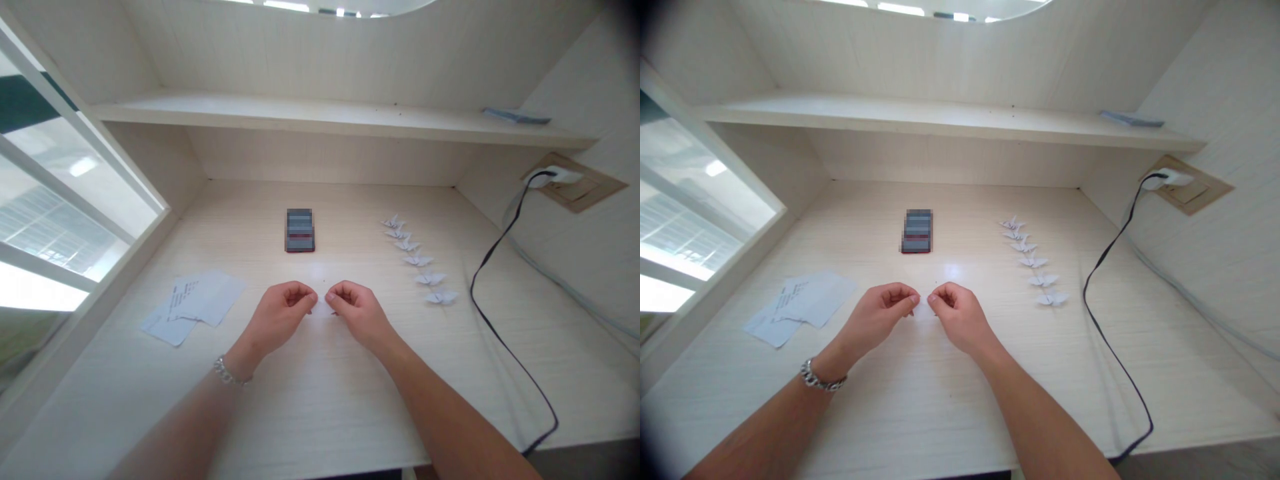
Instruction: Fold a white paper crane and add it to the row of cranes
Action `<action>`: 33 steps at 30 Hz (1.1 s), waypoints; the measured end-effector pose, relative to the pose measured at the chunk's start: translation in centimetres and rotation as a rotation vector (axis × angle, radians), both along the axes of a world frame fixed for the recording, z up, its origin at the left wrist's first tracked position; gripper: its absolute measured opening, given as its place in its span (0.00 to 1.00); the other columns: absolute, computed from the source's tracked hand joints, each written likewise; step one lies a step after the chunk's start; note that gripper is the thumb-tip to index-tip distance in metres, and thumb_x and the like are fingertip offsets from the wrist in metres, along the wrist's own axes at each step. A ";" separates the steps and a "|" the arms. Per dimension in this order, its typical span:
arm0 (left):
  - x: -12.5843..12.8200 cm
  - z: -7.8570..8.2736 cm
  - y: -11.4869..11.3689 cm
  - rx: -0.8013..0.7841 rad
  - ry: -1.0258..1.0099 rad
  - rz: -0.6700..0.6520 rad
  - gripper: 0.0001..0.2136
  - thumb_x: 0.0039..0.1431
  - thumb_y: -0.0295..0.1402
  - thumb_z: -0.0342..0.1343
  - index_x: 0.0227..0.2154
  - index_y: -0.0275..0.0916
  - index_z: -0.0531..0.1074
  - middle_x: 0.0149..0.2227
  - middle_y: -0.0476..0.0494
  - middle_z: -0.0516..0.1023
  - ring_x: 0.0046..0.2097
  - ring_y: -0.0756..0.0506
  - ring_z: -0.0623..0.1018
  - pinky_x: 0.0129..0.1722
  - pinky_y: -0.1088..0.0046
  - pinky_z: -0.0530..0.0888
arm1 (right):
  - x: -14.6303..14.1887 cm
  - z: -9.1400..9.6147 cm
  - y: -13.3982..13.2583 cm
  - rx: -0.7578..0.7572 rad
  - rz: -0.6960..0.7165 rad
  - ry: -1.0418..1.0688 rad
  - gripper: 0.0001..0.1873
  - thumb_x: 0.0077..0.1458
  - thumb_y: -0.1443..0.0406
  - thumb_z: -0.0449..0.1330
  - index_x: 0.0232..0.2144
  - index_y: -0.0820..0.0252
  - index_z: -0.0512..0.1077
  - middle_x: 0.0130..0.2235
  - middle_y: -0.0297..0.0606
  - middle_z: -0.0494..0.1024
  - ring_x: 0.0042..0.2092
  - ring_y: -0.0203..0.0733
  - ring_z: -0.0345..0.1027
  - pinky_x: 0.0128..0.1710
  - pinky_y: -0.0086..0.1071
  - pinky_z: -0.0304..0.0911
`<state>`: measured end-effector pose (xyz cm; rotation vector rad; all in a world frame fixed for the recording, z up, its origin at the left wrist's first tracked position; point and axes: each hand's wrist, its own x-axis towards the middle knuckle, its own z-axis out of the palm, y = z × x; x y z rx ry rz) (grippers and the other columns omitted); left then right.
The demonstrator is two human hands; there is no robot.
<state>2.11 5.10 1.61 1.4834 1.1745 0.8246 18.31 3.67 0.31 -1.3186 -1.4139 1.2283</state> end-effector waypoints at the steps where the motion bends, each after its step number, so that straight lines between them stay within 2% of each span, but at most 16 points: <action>1: -0.2 0.0 0.0 0.015 0.040 -0.040 0.08 0.50 0.35 0.54 0.25 0.36 0.74 0.24 0.47 0.74 0.27 0.49 0.71 0.27 0.76 0.66 | 0.1 0.2 -0.1 0.006 0.038 -0.064 0.08 0.50 0.62 0.56 0.25 0.61 0.69 0.23 0.31 0.68 0.25 0.33 0.58 0.25 0.28 0.54; 5: -0.7 0.1 0.0 0.039 0.161 -0.136 0.07 0.49 0.32 0.52 0.23 0.37 0.74 0.22 0.48 0.74 0.25 0.50 0.70 0.24 0.77 0.63 | 0.5 0.6 -0.3 -0.014 0.152 -0.184 0.07 0.50 0.64 0.56 0.24 0.62 0.70 0.22 0.31 0.68 0.25 0.33 0.57 0.23 0.27 0.50; 12: -1.1 0.1 0.0 -0.048 0.152 -0.199 0.07 0.46 0.30 0.51 0.23 0.36 0.74 0.22 0.47 0.75 0.26 0.48 0.72 0.24 0.76 0.64 | 1.3 0.2 0.0 -0.117 0.166 -0.033 0.08 0.48 0.64 0.57 0.24 0.63 0.70 0.21 0.31 0.67 0.24 0.32 0.57 0.24 0.27 0.53; 16: -1.8 0.2 0.1 -0.091 0.162 -0.241 0.06 0.46 0.29 0.51 0.23 0.36 0.73 0.22 0.47 0.75 0.26 0.49 0.72 0.25 0.76 0.65 | 2.2 0.6 0.4 -0.148 0.157 0.013 0.07 0.46 0.64 0.58 0.23 0.63 0.70 0.21 0.31 0.67 0.24 0.32 0.57 0.25 0.27 0.54; 19: -2.4 0.4 0.6 -0.105 0.184 -0.235 0.06 0.46 0.29 0.51 0.22 0.36 0.72 0.22 0.48 0.74 0.26 0.49 0.71 0.26 0.76 0.65 | 3.3 0.9 0.8 -0.125 0.066 0.075 0.08 0.46 0.63 0.58 0.22 0.63 0.69 0.21 0.31 0.67 0.24 0.32 0.58 0.25 0.27 0.55; 21: -2.4 0.4 0.8 -0.082 0.169 -0.192 0.06 0.47 0.30 0.50 0.22 0.36 0.72 0.22 0.48 0.74 0.26 0.49 0.71 0.27 0.75 0.66 | 3.7 0.9 0.9 -0.099 0.062 0.036 0.08 0.46 0.63 0.59 0.22 0.63 0.69 0.22 0.31 0.67 0.25 0.32 0.58 0.25 0.27 0.55; 24: -1.8 0.3 0.7 -0.054 0.141 -0.156 0.07 0.49 0.32 0.51 0.24 0.36 0.72 0.23 0.48 0.74 0.27 0.49 0.72 0.28 0.75 0.66 | 3.2 0.7 0.7 -0.075 0.123 -0.054 0.08 0.48 0.63 0.57 0.23 0.63 0.70 0.22 0.31 0.66 0.25 0.32 0.57 0.24 0.27 0.53; 29: -0.8 -0.1 0.0 -0.044 0.130 -0.212 0.08 0.49 0.34 0.52 0.25 0.36 0.73 0.23 0.48 0.74 0.27 0.49 0.71 0.26 0.76 0.65 | 2.0 0.6 0.1 -0.063 0.193 -0.120 0.08 0.49 0.63 0.57 0.24 0.62 0.71 0.20 0.30 0.65 0.23 0.31 0.54 0.21 0.26 0.48; 33: -1.7 -0.1 0.4 -0.065 0.138 -0.217 0.05 0.47 0.30 0.52 0.24 0.36 0.73 0.22 0.49 0.73 0.26 0.50 0.70 0.25 0.76 0.64 | 2.9 0.9 0.5 -0.060 0.121 -0.054 0.07 0.48 0.64 0.58 0.23 0.63 0.71 0.22 0.31 0.67 0.25 0.32 0.57 0.24 0.27 0.53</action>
